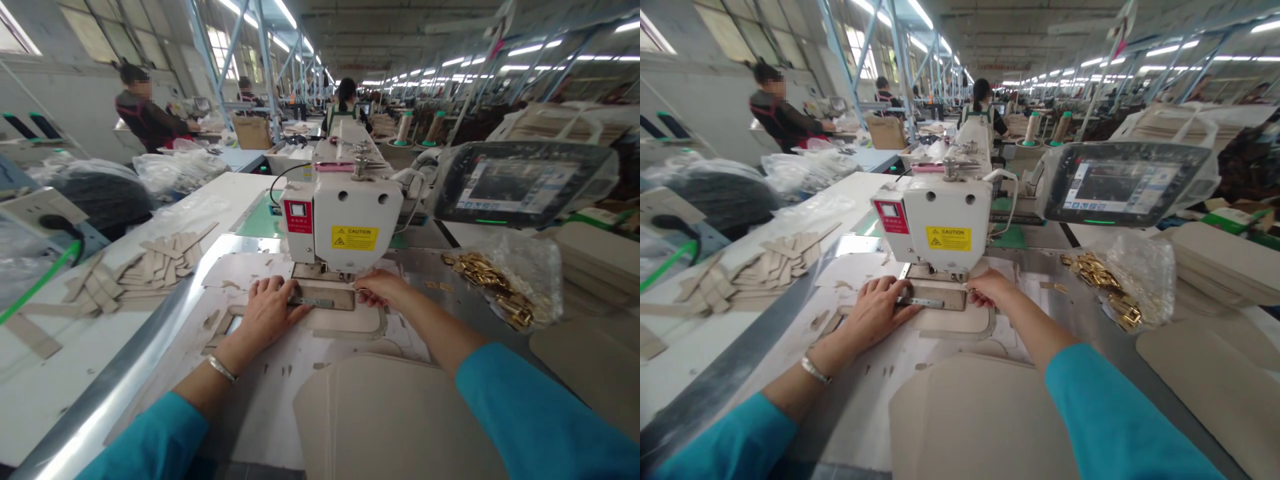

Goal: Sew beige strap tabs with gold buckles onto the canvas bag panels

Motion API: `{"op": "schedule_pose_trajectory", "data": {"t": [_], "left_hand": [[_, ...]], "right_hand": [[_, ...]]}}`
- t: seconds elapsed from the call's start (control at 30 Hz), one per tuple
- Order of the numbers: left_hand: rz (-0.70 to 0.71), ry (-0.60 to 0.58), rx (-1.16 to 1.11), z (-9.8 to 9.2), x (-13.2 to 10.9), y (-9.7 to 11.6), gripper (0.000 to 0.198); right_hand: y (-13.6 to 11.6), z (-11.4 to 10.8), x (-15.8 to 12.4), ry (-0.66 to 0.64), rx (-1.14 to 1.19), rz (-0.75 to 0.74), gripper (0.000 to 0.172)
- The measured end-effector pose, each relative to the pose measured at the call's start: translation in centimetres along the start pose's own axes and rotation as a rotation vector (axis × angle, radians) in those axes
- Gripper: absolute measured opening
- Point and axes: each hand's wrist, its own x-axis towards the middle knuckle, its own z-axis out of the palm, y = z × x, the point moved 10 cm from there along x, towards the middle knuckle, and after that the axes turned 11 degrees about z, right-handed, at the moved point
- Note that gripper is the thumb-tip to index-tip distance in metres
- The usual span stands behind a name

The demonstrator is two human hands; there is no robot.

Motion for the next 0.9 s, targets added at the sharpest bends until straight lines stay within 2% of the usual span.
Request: {"op": "schedule_pose_trajectory", "data": {"t": [0.1,0.2,0.43,0.9], "left_hand": [[-0.016,-0.004,0.003,-0.1,0.2,-0.8,0.051],[-0.014,-0.009,0.006,-0.1,0.9,-0.4,0.050],[0.044,0.002,0.002,0.1,2.3,2.5,0.046],[0.150,-0.050,-0.156,1.2,2.6,7.5,0.046]], "right_hand": [[-0.8,0.5,0.0,0.007,0.012,-0.018,0.010],[-0.9,0.0,0.3,0.027,0.016,-0.015,0.010],[0.8,-3.1,0.4,0.054,0.019,0.005,0.010],[4.8,-9.3,1.5,0.118,0.060,0.021,0.006]]}}
